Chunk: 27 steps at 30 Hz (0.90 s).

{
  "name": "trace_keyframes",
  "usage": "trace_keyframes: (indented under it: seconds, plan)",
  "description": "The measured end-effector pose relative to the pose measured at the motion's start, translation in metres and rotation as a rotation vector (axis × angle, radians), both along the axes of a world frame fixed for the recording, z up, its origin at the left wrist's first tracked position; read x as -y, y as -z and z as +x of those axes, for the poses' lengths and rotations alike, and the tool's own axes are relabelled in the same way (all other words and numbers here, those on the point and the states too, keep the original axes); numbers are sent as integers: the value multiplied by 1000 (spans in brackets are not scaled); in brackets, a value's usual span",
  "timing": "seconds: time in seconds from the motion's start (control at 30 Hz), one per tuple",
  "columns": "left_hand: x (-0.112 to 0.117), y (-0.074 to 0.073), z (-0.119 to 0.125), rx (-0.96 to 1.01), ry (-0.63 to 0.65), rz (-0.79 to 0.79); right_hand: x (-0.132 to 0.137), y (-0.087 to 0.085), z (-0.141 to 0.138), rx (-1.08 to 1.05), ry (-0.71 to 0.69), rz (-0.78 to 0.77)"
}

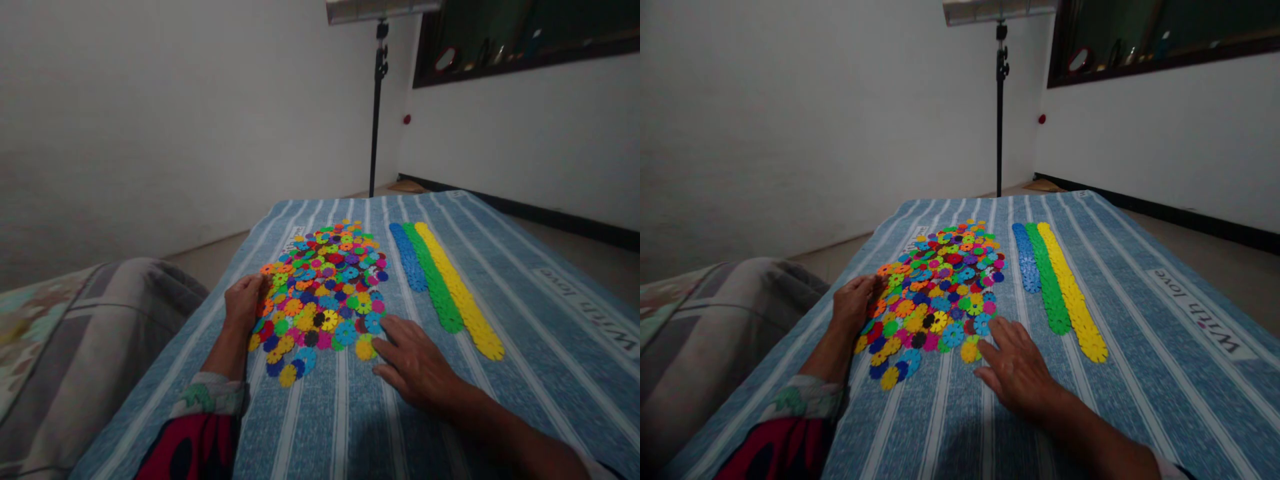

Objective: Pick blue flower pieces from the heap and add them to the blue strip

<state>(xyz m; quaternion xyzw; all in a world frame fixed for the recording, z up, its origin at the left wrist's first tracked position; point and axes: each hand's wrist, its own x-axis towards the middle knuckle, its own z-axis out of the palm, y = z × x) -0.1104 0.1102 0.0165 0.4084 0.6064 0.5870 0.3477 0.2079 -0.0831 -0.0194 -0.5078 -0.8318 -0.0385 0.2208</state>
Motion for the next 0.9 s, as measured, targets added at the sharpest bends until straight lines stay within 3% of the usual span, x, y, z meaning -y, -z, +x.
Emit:
trace_keyframes:
  seconds: [0.13, 0.3, 0.57, 0.77, 0.9]
  plan:
    - [0, 0, -3, -135, 0, 0, -1, -5, 1, -34, -17, 32]
    - [-1, -1, -5, -147, 5, 4, -11, -18, 13, -130, 15, 103]
    - [-1, -1, -4, -276, 25, 20, -27, -24, 36, -189, 107, 278]
    - [9, -10, 7, -315, 64, 21, -41, -34, 92, -283, 336, 295]
    - [16, -16, 14, -274, 98, 83, -44, -23, 151, -382, 605, 332]
